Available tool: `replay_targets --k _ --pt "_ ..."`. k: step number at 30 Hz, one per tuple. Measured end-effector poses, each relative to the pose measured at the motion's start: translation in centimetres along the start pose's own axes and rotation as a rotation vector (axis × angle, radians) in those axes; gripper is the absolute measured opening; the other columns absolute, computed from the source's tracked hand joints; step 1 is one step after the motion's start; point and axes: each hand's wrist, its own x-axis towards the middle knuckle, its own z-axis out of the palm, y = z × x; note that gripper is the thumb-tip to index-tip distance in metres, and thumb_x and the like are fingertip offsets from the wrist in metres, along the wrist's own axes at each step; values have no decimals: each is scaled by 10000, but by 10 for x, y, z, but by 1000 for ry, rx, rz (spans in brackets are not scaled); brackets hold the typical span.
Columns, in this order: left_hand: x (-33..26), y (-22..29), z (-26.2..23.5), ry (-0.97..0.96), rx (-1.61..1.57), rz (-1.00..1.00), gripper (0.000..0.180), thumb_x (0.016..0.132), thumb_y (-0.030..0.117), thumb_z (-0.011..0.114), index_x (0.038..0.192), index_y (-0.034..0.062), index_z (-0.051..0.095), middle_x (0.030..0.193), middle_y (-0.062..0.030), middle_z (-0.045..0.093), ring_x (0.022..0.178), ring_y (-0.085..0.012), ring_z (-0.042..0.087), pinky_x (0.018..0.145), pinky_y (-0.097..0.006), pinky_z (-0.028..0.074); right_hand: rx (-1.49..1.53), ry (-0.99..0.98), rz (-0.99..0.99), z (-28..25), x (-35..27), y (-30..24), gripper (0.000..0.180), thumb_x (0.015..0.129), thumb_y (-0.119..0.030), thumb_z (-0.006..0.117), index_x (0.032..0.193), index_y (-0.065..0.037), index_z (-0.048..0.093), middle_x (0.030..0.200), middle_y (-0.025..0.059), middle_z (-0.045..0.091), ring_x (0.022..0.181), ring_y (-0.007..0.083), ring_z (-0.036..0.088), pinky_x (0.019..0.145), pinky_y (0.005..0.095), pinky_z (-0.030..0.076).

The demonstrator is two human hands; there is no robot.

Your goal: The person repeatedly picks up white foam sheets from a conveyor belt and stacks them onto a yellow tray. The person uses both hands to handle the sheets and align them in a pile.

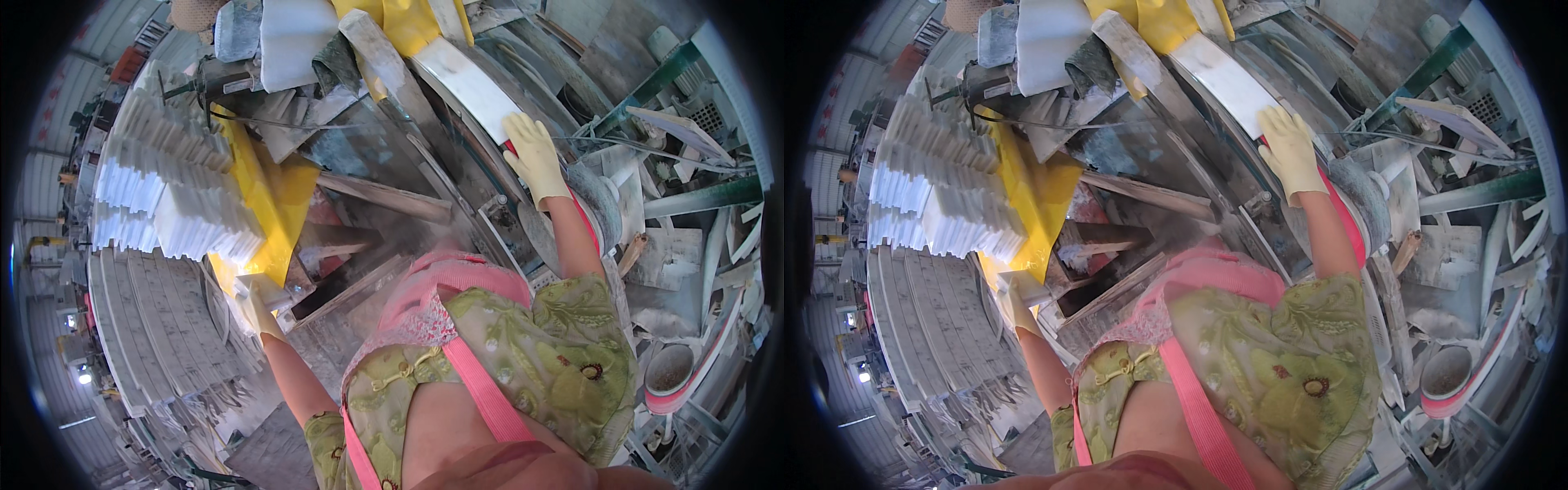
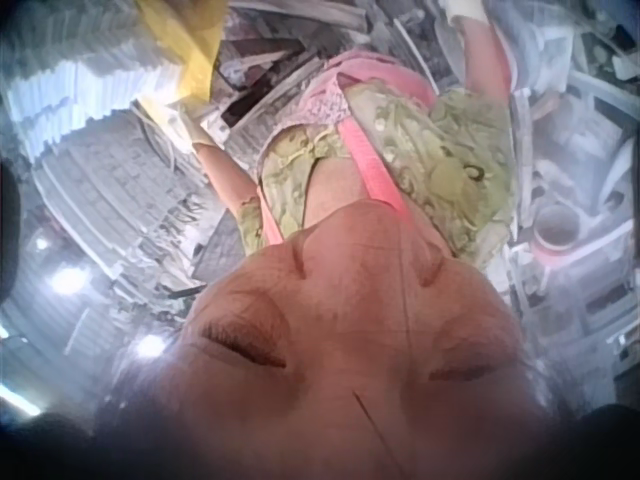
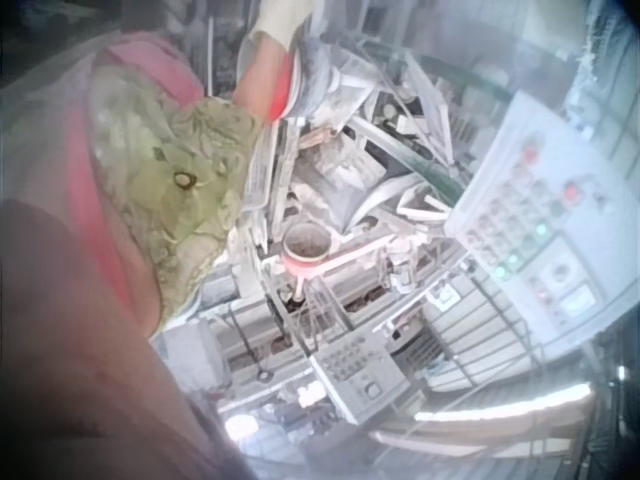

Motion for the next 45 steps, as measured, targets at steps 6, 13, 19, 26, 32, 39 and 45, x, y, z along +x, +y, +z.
replay_targets --k 6,13,19,26,32,39,45 --pt "-1 3 1 16 57 4 561 898 218 639 1361 -43 459 1203 -183 608 993 -274 651 854 -375 534 -206 -41 -25 20 30 -4 766 805 -142 735 1498 -111 409 1558 120 410 1457 269 357 1208 486 263" --pt "-5 10 2 -2 40 -10 595 906 239 638 1390 -46 440 1230 -177 591 1054 -274 628 906 -373 517 -49 -38 63 28 44 8 565 960 -293 572 1471 -86 447 1491 137 500 1410 269 432 1193 435 302" --pt "-6 3 -1 -30 -9 -56 671 904 261 647 1447 -48 402 1339 -183 531 1169 -263 572 989 -373 472 -219 114 -137 31 76 16 472 985 -207 484 1428 -45 492 1461 131 541 1394 246 462 1180 415 316" --pt "6 -4 0 62 141 -91 734 896 281 656 1483 -54 370 1277 -222 607 1079 -309 641 897 -405 531 -385 -170 -126 48 102 -4 680 903 -141 545 1543 -42 337 1581 114 396 1476 218 349 1235 459 208" --pt "6 -9 2 84 94 -127 758 900 282 651 1511 -44 343 1327 -237 580 1153 -302 620 948 -384 510 -428 -112 -184 72 129 2 610 958 -141 408 1545 -17 306 1598 145 361 1490 256 323 1238 453 205" --pt "17 -30 -2 6 125 -199 863 889 470 656 1550 24 326 1469 -178 495 1219 -253 583 1018 -368 464 -69 50 -69 48 136 9 288 912 -242 510 1091 -63 646 1100 243 696 999 398 682 854 506 535" --pt "13 -27 15 164 187 -14 743 845 415 675 1434 16 458 1213 -180 651 1100 -290 652 915 -375 509 842 -188 306 -2 153 -56 428 929 -406 673 1098 -13 702 909 106 729 788 190 686 726 358 529"
